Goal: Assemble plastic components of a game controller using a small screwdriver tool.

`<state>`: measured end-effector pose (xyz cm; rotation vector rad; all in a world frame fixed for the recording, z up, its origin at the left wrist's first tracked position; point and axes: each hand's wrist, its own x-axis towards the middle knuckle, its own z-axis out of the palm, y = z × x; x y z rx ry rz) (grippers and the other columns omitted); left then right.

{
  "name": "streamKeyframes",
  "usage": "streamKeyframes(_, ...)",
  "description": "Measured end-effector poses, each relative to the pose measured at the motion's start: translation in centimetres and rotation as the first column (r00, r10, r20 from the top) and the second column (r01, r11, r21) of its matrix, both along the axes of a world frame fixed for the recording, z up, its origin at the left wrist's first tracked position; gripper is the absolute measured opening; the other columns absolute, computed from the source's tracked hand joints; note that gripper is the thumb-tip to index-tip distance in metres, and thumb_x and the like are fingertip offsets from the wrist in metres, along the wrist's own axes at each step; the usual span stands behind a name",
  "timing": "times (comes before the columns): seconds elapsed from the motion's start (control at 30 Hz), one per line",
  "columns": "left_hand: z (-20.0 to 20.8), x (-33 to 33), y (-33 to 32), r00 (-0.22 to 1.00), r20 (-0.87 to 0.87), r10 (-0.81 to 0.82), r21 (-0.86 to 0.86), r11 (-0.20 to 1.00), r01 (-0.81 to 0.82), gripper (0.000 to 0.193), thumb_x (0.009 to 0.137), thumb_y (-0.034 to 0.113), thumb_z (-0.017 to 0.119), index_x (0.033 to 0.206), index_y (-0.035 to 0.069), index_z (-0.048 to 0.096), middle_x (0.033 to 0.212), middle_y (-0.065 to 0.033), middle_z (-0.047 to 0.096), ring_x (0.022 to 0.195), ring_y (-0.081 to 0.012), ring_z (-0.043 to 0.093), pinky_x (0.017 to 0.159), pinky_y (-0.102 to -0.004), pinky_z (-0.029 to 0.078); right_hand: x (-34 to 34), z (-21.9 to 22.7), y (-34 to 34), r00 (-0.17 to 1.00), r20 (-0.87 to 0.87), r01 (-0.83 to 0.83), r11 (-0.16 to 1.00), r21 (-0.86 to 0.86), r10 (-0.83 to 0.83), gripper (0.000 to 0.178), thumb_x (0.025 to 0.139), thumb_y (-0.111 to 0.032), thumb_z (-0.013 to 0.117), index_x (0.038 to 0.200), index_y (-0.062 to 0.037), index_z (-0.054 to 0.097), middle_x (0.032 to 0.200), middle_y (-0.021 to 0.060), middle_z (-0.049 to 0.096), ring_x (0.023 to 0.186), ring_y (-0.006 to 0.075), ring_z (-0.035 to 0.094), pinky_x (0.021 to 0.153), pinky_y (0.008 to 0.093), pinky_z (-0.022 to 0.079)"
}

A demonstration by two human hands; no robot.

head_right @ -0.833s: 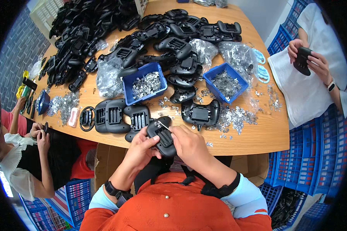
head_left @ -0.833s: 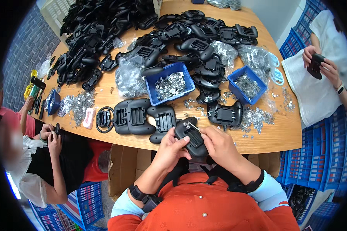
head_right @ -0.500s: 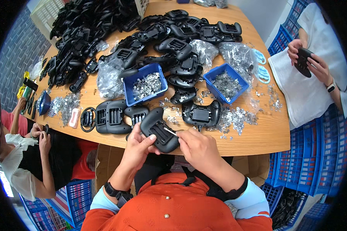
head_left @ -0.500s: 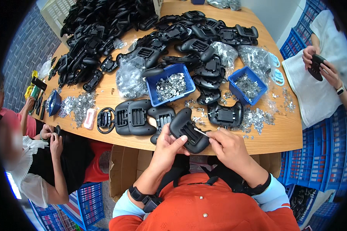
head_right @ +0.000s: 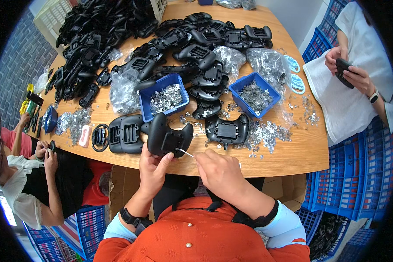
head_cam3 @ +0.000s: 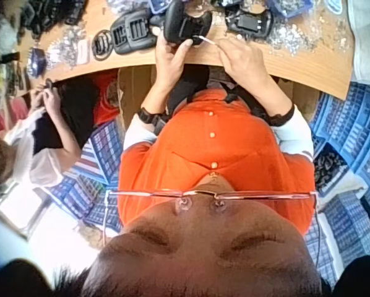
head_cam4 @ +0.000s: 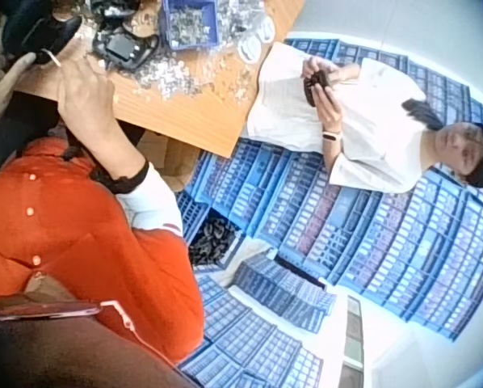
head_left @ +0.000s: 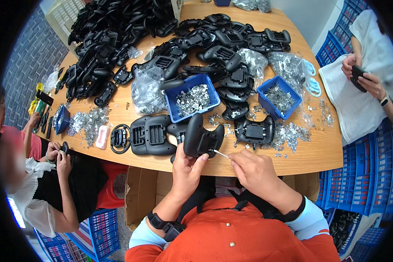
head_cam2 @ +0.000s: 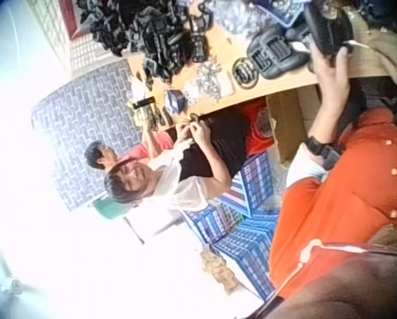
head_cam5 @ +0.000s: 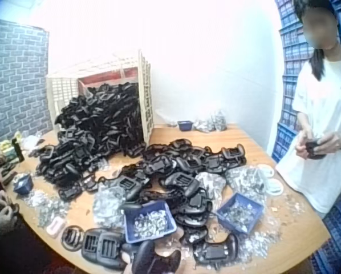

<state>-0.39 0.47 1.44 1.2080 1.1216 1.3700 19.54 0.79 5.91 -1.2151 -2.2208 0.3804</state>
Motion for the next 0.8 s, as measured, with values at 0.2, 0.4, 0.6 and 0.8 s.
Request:
streamKeyframes(0.2, 0.7, 0.0, -0.1, 0.808, -0.575, 0.130, 0.289, 0.956, 0.051, 0.037, 0.085, -0.004, 0.069, 0.119, 0.000, 0.053, 0.100, -0.0131, 0.066, 0.094, -0.0215, 0.066, 0.078, -0.0312, 0.052, -1.1, 1.0, 0.3, 0.986, 0.163, -0.024, 0.999, 0.042, 0.017, 0.012, 0.078, -0.007, 0.065, 0.090, -0.0047, 0.064, 0.075, 0.0085, 0.059, 0.062, 0.0259, 0.064, 0.051, 0.0363, 0.051)
streamKeyframes(0.4, -0.5, 0.6, 1.5, 0.689, -0.668, 0.280, 0.561, 0.798, 0.220, 0.044, 0.070, -0.010, 0.065, 0.113, 0.000, 0.060, 0.112, -0.0180, 0.066, 0.093, -0.0341, 0.066, 0.078, -0.0398, 0.055, -2.7, 1.5, 0.8, 0.918, 0.396, -0.043, 0.993, 0.107, -0.003, 0.010, 0.071, -0.007, 0.062, 0.080, -0.0024, 0.061, 0.074, 0.0111, 0.059, 0.061, 0.0253, 0.065, 0.051, 0.0364, 0.054)
streamKeyframes(0.6, 0.1, 0.2, 2.3, 0.575, -0.677, 0.459, 0.660, 0.724, 0.198, 0.045, 0.069, -0.008, 0.066, 0.113, 0.001, 0.061, 0.110, -0.0181, 0.067, 0.088, -0.0345, 0.066, 0.075, -0.0394, 0.055, -1.5, 0.7, 1.1, 0.847, 0.529, -0.001, 0.996, 0.086, -0.045, 0.011, 0.072, -0.007, 0.061, 0.082, -0.0015, 0.064, 0.074, 0.0110, 0.059, 0.061, 0.0248, 0.066, 0.051, 0.0366, 0.054)
streamKeyframes(0.8, -0.2, 0.3, 2.3, 0.994, -0.024, 0.110, 0.053, 0.993, -0.108, 0.024, 0.092, -0.005, 0.059, 0.114, 0.001, 0.054, 0.105, -0.0102, 0.067, 0.095, -0.0134, 0.065, 0.074, -0.0284, 0.055, 0.0, 0.5, 1.7, 0.937, 0.316, 0.108, 0.985, 0.135, -0.146, 0.026, 0.078, -0.004, 0.063, 0.104, -0.0024, 0.060, 0.077, 0.0095, 0.055, 0.065, 0.0251, 0.064, 0.053, 0.0361, 0.052)
